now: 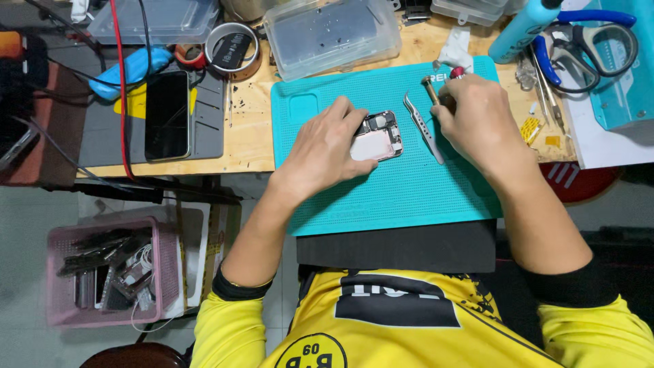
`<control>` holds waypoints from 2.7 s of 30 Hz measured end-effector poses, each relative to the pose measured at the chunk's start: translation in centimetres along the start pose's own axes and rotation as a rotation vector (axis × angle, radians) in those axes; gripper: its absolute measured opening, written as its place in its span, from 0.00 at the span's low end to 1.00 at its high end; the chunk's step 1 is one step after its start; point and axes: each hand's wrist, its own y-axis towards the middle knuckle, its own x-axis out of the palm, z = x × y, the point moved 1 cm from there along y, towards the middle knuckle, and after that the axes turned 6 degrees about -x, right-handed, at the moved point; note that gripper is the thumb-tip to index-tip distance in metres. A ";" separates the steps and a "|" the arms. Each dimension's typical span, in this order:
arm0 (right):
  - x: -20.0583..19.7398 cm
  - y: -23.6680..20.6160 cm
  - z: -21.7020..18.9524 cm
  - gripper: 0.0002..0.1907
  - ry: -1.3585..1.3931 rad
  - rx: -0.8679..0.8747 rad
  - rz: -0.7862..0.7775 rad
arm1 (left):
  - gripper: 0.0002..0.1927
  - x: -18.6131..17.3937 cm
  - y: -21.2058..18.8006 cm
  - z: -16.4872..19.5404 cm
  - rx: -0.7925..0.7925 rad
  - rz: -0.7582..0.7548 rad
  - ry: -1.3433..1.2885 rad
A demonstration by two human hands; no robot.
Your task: The person repairs a disassembled smartphone at a workbench. They unscrew components with a screwdriver, pry at the phone's internals, lift and reposition internal parts with tweezers, and hold the phone chassis up to work on its edge and interior.
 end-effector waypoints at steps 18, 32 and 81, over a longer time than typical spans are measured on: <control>-0.1 -1.5 -3.7 0.11 0.503 -0.059 -0.108 | 0.38 1.3 -0.9 0.3 0.071 0.206 -0.116; 0.9 -1.2 -4.1 0.11 0.593 0.199 -0.200 | 0.39 1.5 -0.9 0.3 0.088 0.235 -0.120; 1.3 -2.1 -5.4 0.11 0.127 -0.332 0.116 | 0.39 2.0 -0.6 -0.9 0.037 0.195 -0.161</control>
